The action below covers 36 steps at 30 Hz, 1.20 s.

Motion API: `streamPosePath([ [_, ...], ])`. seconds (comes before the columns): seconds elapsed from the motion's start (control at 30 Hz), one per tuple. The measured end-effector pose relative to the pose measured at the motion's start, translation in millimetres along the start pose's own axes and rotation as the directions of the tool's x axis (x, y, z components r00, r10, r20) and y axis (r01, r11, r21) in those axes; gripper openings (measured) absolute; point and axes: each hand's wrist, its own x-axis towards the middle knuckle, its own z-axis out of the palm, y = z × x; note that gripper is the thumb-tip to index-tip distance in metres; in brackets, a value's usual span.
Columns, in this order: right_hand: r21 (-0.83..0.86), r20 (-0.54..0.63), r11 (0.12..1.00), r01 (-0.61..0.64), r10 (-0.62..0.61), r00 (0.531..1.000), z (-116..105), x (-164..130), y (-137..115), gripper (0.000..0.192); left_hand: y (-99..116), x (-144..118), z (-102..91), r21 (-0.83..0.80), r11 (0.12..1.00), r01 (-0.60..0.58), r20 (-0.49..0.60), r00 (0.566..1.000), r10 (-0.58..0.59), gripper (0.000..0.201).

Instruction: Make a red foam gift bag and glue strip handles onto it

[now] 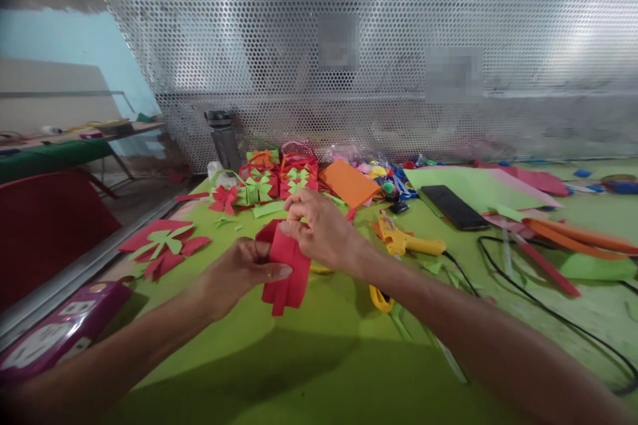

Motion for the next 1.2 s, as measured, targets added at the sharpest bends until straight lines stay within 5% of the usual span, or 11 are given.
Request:
streamPosePath([
  [0.3,-0.011,-0.024,1.0,-0.016,0.016,1.0,-4,6,14,0.022,0,1,3.8,-0.11,0.991,0.081,0.008,0.997,-0.08,0.014],
  [0.43,-0.016,-0.175,1.0,0.011,-0.014,0.984,-5,4,15,0.006,9,0,-1.8,-0.304,0.946,0.108,-0.113,0.982,-0.149,0.014],
  [0.53,-0.078,-0.234,0.994,0.081,-0.097,0.967,-4,-2,8,0.011,18,-1,-10.1,-0.477,0.878,0.035,-0.239,0.956,-0.168,0.013],
  [0.77,-0.232,-0.082,0.925,0.3,-0.326,0.942,10,-17,-10,0.014,27,-3,-19.3,-0.567,0.822,-0.052,-0.285,0.949,-0.137,0.008],
  [1.2,-0.48,0.035,0.801,0.359,-0.391,0.92,27,-28,-9,0.024,21,-3,-11.0,-0.589,0.808,-0.023,-0.28,0.943,-0.177,0.005],
])
